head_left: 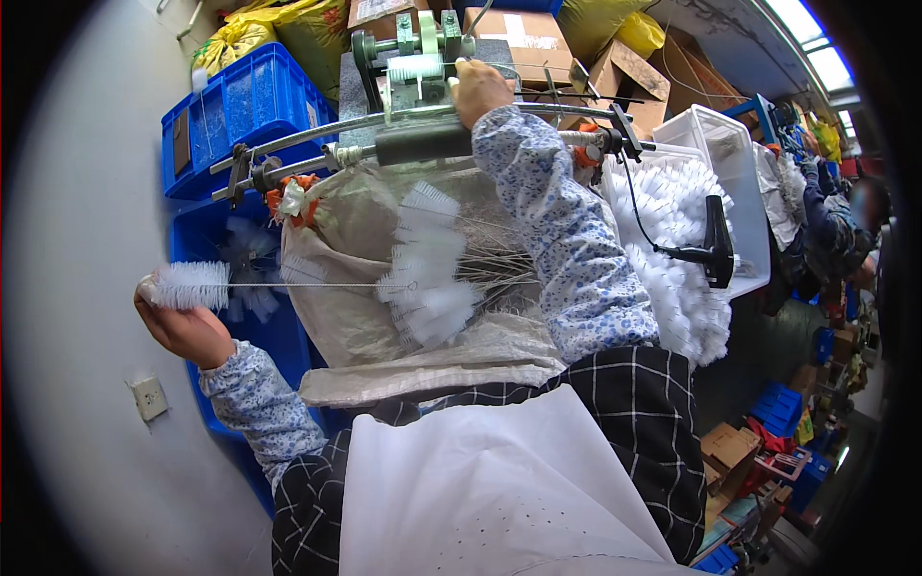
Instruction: Assembling or processing cylindrical white brushes using a machine and hand tools at a workshop bench.
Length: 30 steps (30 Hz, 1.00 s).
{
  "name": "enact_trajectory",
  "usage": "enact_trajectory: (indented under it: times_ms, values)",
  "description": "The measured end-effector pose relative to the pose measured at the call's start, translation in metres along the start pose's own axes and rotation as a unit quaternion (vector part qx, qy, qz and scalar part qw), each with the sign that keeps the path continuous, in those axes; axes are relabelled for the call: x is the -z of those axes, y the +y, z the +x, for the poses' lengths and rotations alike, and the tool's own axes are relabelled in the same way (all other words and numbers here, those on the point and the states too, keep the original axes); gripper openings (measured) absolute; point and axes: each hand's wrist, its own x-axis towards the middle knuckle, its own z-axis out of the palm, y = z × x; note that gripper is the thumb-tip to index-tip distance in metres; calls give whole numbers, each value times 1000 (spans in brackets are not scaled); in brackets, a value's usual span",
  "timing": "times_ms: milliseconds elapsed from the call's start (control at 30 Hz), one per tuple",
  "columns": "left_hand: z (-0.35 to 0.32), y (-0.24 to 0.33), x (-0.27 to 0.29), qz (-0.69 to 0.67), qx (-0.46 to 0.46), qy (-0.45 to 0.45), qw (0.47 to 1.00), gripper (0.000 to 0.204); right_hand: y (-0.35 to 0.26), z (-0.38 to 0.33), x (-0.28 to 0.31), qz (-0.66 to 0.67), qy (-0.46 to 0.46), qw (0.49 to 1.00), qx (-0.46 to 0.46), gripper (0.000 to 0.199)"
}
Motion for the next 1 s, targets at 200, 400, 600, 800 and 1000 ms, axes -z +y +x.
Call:
enact_trajectory:
  times_ms: [200,400,600,800,1000]
  values:
    - [-2,-22,27,-86,77,33,993,22,47,0,19,2,-5,1000,-13,24]
    - [-2,-9,9,-237,191,55,951,22,105,16,27,-25,-7,1000,4,30]
    - [-10,13,-25,-422,285,14,861,19,124,30,38,-129,-26,990,56,26]
    - [-22,49,-58,-518,318,-76,791,15,180,31,64,-43,-22,997,64,22]
    - [-44,91,-77,-546,323,-168,755,18,80,-57,123,232,-345,889,193,26]
